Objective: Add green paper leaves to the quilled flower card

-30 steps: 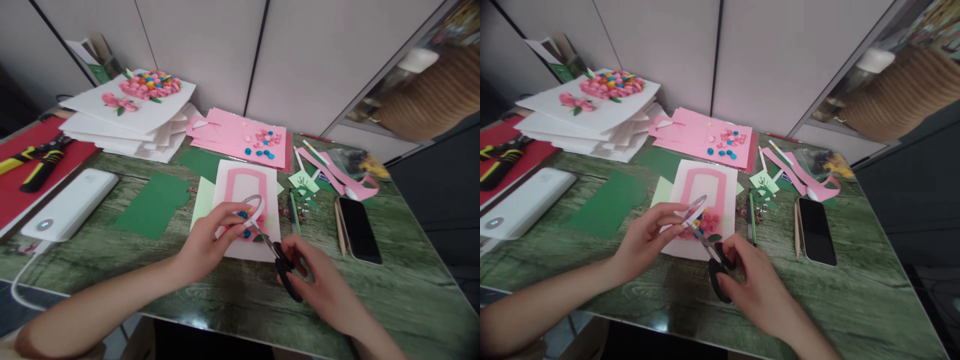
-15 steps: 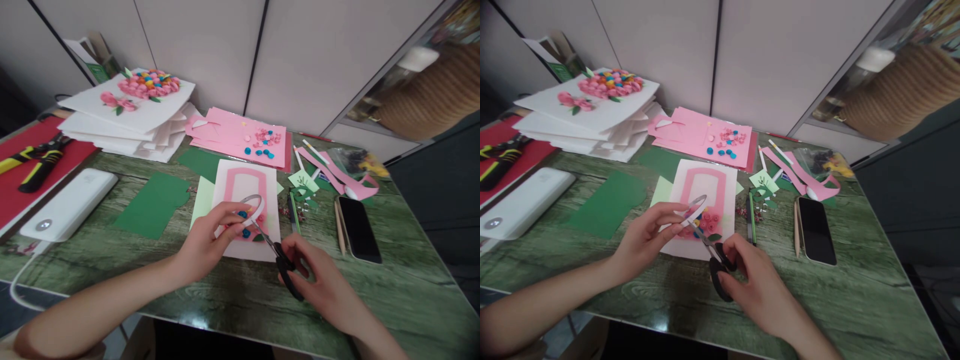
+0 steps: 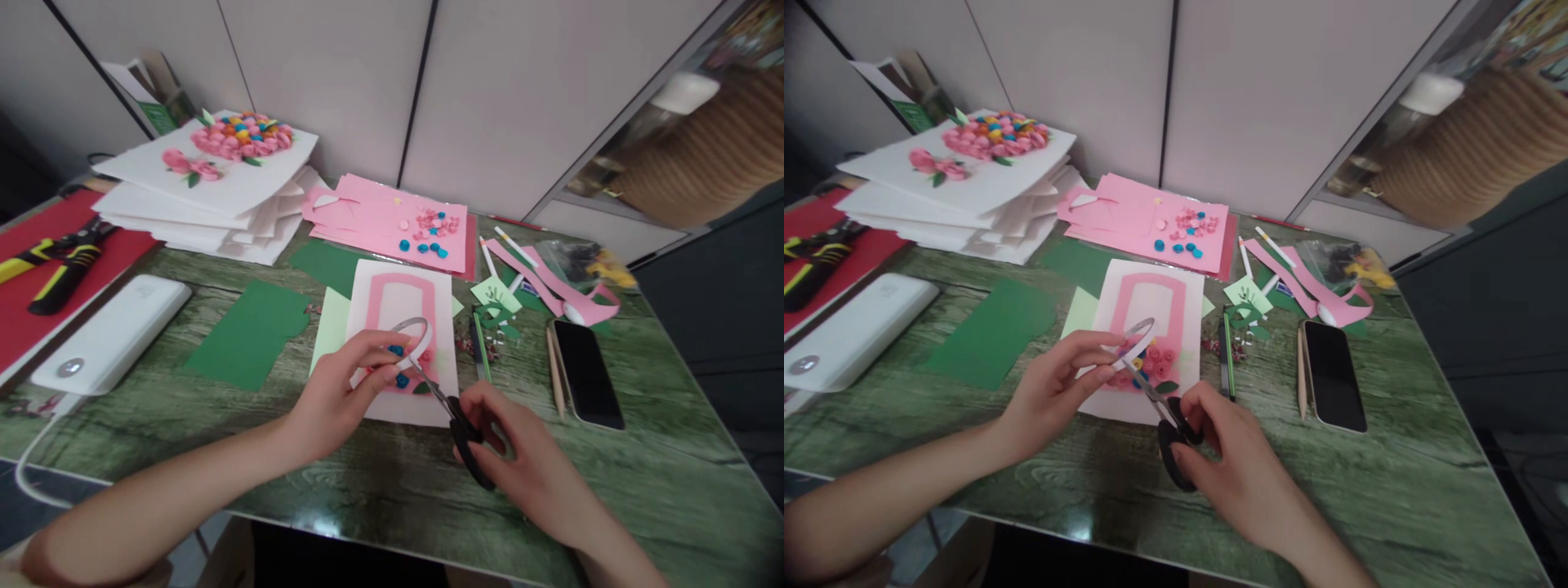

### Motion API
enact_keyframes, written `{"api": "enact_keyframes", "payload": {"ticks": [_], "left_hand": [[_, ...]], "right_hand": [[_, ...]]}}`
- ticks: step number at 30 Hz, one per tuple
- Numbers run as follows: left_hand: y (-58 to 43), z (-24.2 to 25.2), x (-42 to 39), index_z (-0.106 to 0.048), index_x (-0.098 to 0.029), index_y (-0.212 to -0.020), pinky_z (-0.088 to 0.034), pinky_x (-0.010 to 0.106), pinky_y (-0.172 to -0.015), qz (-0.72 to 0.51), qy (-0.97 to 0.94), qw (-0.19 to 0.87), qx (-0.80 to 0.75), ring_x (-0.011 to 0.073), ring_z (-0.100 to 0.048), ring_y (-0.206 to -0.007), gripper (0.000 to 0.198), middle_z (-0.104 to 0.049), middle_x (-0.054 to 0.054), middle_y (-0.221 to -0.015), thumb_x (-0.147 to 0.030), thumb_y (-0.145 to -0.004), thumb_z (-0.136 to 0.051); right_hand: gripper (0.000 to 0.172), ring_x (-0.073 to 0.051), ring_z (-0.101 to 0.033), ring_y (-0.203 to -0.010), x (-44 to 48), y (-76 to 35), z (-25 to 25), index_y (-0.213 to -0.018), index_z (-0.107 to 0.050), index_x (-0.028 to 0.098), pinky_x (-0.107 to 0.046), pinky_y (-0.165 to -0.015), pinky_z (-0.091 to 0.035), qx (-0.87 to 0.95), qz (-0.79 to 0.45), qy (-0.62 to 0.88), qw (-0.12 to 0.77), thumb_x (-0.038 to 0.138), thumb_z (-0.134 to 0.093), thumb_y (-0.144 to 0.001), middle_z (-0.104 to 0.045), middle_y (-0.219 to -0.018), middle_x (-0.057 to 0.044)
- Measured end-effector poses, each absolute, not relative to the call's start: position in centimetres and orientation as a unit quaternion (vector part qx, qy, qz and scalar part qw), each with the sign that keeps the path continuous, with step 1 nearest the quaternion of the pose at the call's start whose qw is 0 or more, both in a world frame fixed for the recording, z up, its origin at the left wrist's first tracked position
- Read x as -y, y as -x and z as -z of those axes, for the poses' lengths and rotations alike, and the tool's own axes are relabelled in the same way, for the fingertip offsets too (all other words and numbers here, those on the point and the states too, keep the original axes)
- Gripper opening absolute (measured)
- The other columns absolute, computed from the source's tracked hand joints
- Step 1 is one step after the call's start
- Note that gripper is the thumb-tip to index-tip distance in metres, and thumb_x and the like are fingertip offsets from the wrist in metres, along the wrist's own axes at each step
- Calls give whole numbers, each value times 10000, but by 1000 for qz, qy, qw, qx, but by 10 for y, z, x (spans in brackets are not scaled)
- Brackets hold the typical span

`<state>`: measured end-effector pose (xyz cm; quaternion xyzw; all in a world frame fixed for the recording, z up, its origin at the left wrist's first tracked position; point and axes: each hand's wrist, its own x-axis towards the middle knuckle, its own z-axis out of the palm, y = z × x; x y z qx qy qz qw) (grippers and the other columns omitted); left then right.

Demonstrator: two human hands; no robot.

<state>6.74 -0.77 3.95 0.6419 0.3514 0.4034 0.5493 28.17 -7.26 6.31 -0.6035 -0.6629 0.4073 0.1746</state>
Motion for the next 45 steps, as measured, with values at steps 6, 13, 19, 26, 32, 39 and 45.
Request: {"api": "enact_keyframes", "payload": {"ticks": [6, 13, 19, 26, 32, 39, 45], "left_hand": [[-68, -41, 8, -542, -213, -1117, -505, 246, -809, -403, -642, 550, -351, 150, -673, -911, 217, -691, 54, -1059, -206, -901, -515], [-68, -40, 8, -539, -211, -1126, -504, 250, -806, -401, -640, 552, -352, 152, -671, -914, 224, -682, 59, -1084, -208, -904, -512], [-67, -39, 8, -541, -227, -1121, -501, 236, -800, -406, -637, 555, -349, 142, -667, -912, 222, -682, 44, -1088, -200, -903, -514], [-67, -38, 7, -541, -241, -1117, -494, 243, -827, -408, -638, 553, -347, 140, -667, -913, 220, -693, 30, -1055, -199, -902, -517], [-68, -39, 7, -540, -252, -1114, -497, 237, -817, -409, -642, 548, -346, 134, -666, -913, 219, -690, 25, -1066, -200, -903, -517], [-68, -40, 7, -541, -252, -1122, -505, 231, -808, -407, -638, 555, -346, 133, -669, -912, 227, -695, 21, -1051, -195, -904, -512], [-68, -39, 7, -541, -244, -1128, -512, 245, -811, -405, -636, 559, -345, 146, -668, -925, 233, -695, 30, -1055, -194, -902, -514]], "right_hand": [[121, -123, -414, -620, 71, -281, -66, -773, -439, 219, -236, -551, -337, 664, -408, 600, 181, 115, -497, -755, -464, -683, 38], [138, -123, -429, -621, 71, -281, -64, -783, -444, 220, -233, -549, -340, 661, -408, 603, 183, 99, -496, -743, -470, -686, 37], [127, -118, -416, -621, 72, -281, -64, -785, -444, 215, -231, -548, -327, 658, -415, 603, 178, 107, -501, -750, -468, -688, 34], [106, -122, -408, -611, 73, -281, -62, -773, -435, 217, -246, -556, -318, 640, -421, 622, 164, 156, -522, -768, -471, -675, 40], [126, -127, -420, -615, 77, -282, -56, -760, -420, 224, -251, -557, -317, 637, -424, 621, 168, 169, -532, -780, -487, -677, 43], [136, -121, -417, -603, 76, -282, -53, -758, -426, 224, -244, -543, -317, 640, -419, 620, 173, 148, -539, -764, -471, -667, 51], [120, -126, -433, -615, 76, -282, -55, -761, -425, 222, -246, -550, -324, 643, -420, 617, 172, 159, -527, -771, -498, -681, 41]]}}
